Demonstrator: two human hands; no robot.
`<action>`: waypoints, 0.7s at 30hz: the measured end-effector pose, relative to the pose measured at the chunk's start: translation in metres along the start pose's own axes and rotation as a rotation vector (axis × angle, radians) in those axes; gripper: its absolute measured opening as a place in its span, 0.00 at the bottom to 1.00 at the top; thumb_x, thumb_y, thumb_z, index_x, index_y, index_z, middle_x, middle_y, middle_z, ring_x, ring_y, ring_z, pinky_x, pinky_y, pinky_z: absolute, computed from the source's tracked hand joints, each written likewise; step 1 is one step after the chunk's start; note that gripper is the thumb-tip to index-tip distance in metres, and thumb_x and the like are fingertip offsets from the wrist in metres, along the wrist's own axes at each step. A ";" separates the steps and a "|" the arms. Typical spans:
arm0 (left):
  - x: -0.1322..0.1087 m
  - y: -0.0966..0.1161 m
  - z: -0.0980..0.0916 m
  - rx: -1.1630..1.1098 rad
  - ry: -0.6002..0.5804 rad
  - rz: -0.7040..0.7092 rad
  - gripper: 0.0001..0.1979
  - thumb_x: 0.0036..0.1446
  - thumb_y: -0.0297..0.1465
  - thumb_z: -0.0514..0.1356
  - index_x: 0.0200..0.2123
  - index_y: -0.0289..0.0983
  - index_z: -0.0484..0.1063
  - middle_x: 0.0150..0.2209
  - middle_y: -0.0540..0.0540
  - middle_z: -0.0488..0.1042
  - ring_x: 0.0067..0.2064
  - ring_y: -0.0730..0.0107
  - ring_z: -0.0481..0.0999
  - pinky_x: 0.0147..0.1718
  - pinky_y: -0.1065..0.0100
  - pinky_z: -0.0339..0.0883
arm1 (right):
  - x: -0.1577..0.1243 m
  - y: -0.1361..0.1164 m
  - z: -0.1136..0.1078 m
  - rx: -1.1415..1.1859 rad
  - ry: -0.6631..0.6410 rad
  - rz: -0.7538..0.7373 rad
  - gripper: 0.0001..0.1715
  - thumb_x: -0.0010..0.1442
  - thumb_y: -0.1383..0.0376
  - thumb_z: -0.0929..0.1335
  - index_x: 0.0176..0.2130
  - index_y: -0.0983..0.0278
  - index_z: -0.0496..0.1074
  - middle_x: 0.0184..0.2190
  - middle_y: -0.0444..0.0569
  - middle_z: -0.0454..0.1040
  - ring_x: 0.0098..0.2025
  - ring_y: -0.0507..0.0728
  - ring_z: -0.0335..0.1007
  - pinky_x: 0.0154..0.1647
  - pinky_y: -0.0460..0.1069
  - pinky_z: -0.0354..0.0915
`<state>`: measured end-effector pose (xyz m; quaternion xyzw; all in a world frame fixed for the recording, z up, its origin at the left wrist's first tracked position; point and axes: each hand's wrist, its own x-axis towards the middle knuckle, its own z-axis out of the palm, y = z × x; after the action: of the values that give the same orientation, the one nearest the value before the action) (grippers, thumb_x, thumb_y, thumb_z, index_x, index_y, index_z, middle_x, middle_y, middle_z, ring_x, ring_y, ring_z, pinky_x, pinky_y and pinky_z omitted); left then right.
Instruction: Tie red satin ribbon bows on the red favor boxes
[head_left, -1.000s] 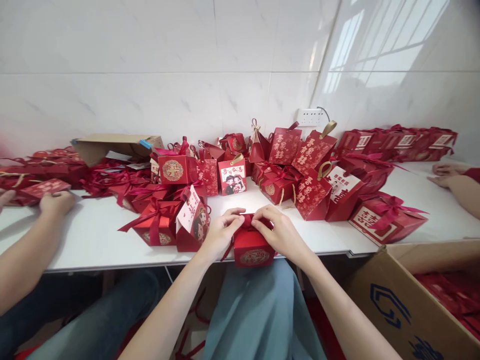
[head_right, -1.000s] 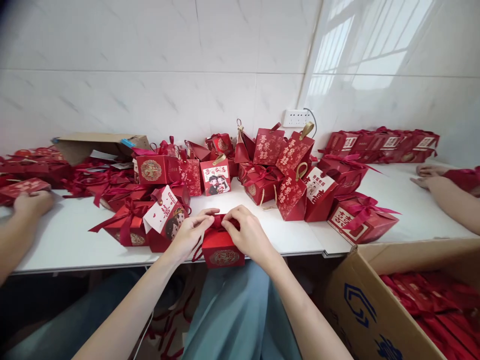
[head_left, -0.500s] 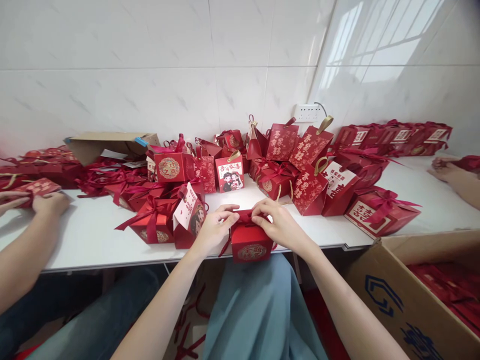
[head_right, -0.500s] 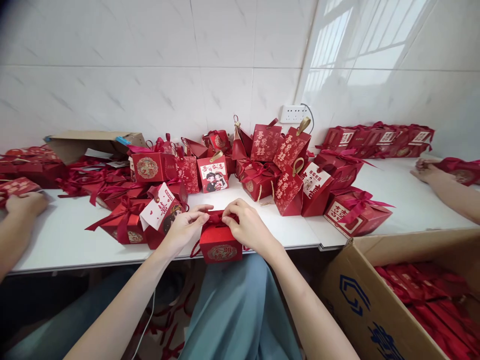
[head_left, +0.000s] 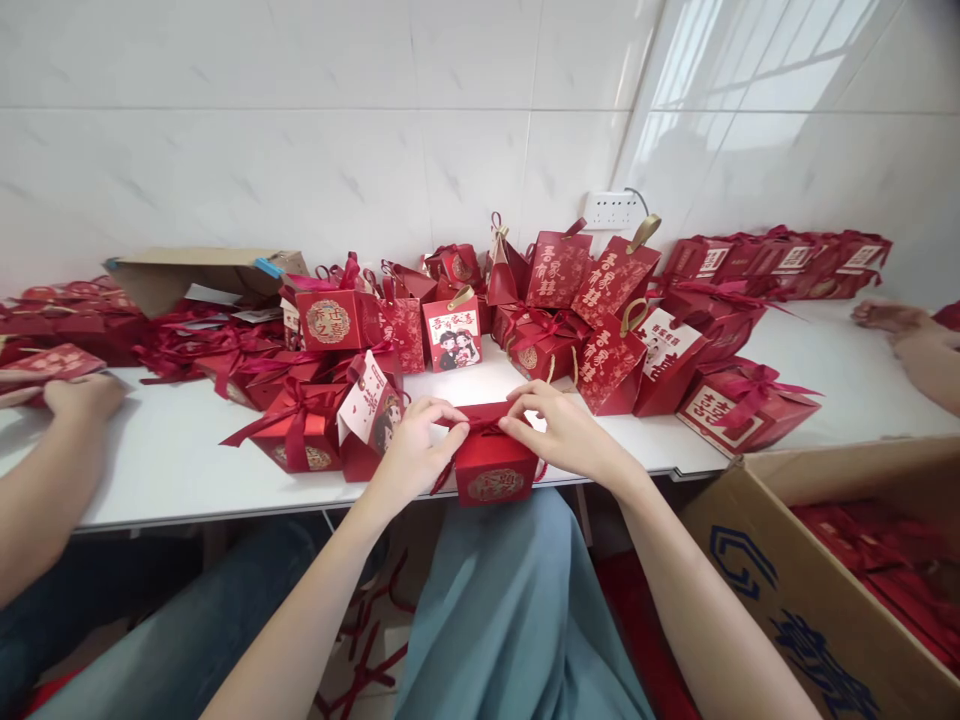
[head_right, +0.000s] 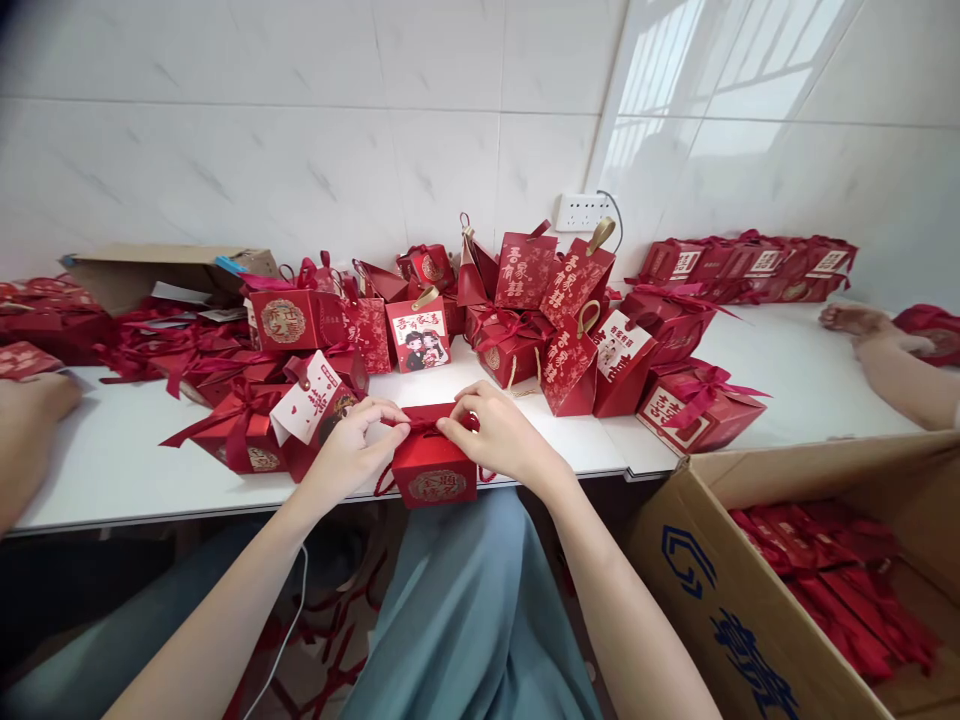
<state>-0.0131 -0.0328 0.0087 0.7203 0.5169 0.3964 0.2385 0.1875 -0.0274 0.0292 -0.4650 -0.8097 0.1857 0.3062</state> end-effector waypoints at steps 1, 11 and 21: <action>-0.001 0.002 0.001 0.023 0.009 0.017 0.07 0.52 0.35 0.55 0.29 0.38 0.71 0.36 0.46 0.70 0.45 0.62 0.68 0.51 0.58 0.56 | 0.000 -0.002 0.002 0.009 0.012 0.011 0.12 0.59 0.60 0.66 0.27 0.64 0.72 0.40 0.51 0.71 0.41 0.55 0.69 0.48 0.51 0.62; -0.006 0.006 -0.001 0.104 0.086 -0.047 0.09 0.51 0.38 0.56 0.33 0.38 0.68 0.34 0.47 0.71 0.38 0.64 0.68 0.43 0.60 0.60 | -0.001 -0.001 0.008 0.068 0.085 0.060 0.08 0.56 0.62 0.68 0.28 0.64 0.69 0.37 0.50 0.70 0.42 0.56 0.68 0.45 0.51 0.62; -0.010 0.012 0.000 0.110 0.064 -0.068 0.09 0.52 0.38 0.56 0.29 0.38 0.70 0.31 0.49 0.72 0.34 0.66 0.68 0.37 0.65 0.61 | -0.020 -0.021 0.008 -0.024 0.059 0.297 0.18 0.61 0.56 0.62 0.24 0.62 0.66 0.24 0.46 0.71 0.25 0.54 0.64 0.28 0.48 0.56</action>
<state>-0.0076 -0.0460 0.0142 0.7015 0.5692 0.3819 0.1953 0.1757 -0.0553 0.0290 -0.5884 -0.7248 0.2057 0.2935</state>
